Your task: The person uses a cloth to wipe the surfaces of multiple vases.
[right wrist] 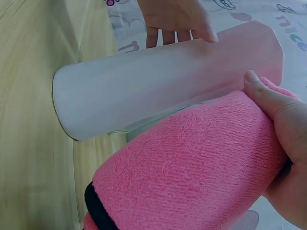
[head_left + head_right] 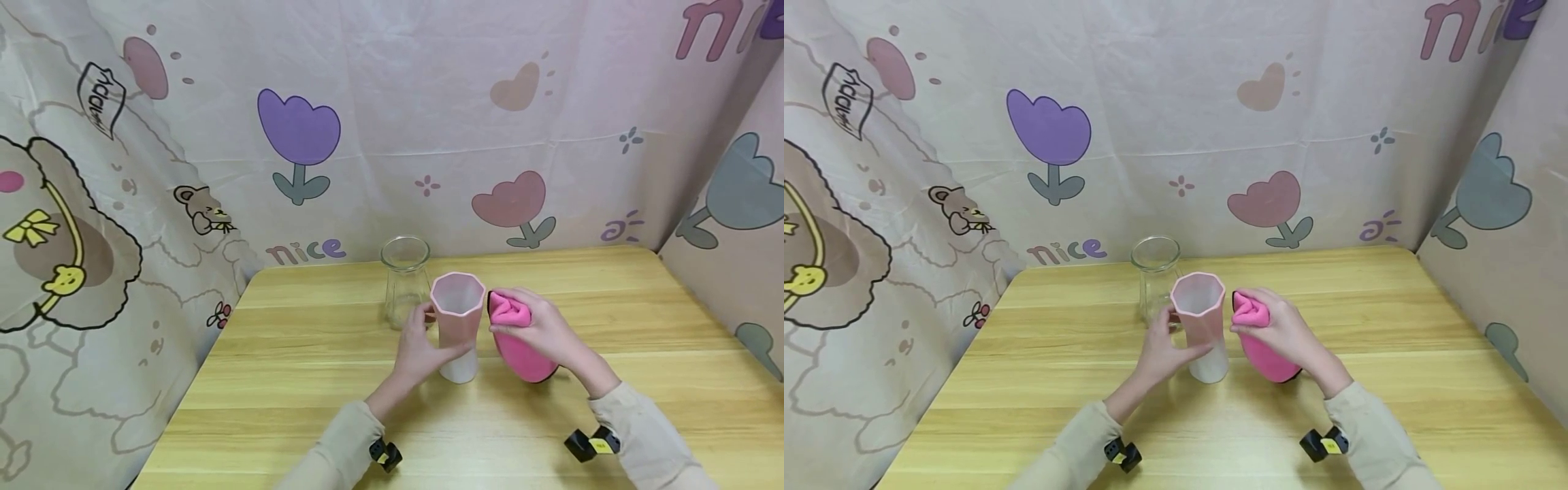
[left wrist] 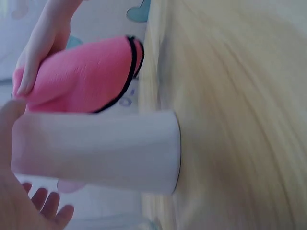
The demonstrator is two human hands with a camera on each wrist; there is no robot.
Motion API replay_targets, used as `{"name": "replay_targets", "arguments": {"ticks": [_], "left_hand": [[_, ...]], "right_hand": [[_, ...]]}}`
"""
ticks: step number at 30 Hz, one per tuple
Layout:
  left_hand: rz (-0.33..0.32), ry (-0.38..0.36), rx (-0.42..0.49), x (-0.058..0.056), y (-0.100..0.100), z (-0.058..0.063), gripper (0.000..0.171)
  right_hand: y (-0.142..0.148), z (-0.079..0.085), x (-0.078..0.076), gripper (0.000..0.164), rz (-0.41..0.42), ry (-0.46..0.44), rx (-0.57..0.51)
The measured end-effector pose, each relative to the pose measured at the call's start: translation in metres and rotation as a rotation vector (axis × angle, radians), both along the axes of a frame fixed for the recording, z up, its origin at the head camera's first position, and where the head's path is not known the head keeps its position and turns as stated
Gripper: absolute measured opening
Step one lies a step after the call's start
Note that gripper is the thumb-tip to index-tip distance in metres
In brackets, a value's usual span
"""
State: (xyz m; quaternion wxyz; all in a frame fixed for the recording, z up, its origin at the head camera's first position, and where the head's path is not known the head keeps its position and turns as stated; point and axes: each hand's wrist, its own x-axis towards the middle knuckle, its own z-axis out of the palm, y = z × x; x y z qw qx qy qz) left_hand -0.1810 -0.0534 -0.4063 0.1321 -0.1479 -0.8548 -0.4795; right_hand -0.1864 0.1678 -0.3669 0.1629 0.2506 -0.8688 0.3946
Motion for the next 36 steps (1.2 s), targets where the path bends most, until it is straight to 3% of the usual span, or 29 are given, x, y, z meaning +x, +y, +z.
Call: {"name": "replay_targets", "arguments": {"ticks": [3, 10, 14, 22, 26, 29, 32, 36], "left_hand": [[0.096, 0.044, -0.031, 0.003, 0.008, 0.000, 0.076], [0.228, 0.098, -0.014, 0.005, 0.020, -0.007, 0.076], [0.256, 0.107, 0.012, 0.005, 0.025, -0.009, 0.075], [0.239, 0.048, 0.080, 0.007, 0.028, -0.008, 0.066], [0.215, 0.062, 0.110, 0.006, 0.027, -0.008, 0.064], [0.157, 0.082, 0.143, 0.004, 0.023, -0.010, 0.062], [0.042, 0.056, 0.183, 0.000, 0.018, -0.011, 0.060], [-0.133, -0.032, 0.216, -0.008, 0.007, -0.011, 0.063]], "right_hand": [[0.000, 0.000, 0.000, 0.053, -0.007, 0.028, -0.015], [0.000, -0.002, -0.001, 0.053, -0.014, 0.046, -0.030], [-0.001, -0.003, -0.001, 0.054, -0.016, 0.037, -0.033], [-0.001, -0.004, -0.001, 0.054, -0.019, 0.034, -0.040], [0.000, -0.005, -0.002, 0.053, -0.020, 0.027, -0.045], [0.000, -0.006, -0.002, 0.053, -0.019, 0.022, -0.047], [0.000, -0.007, -0.002, 0.053, -0.025, 0.017, -0.044], [0.001, -0.007, -0.001, 0.054, -0.034, 0.001, -0.040]]}}
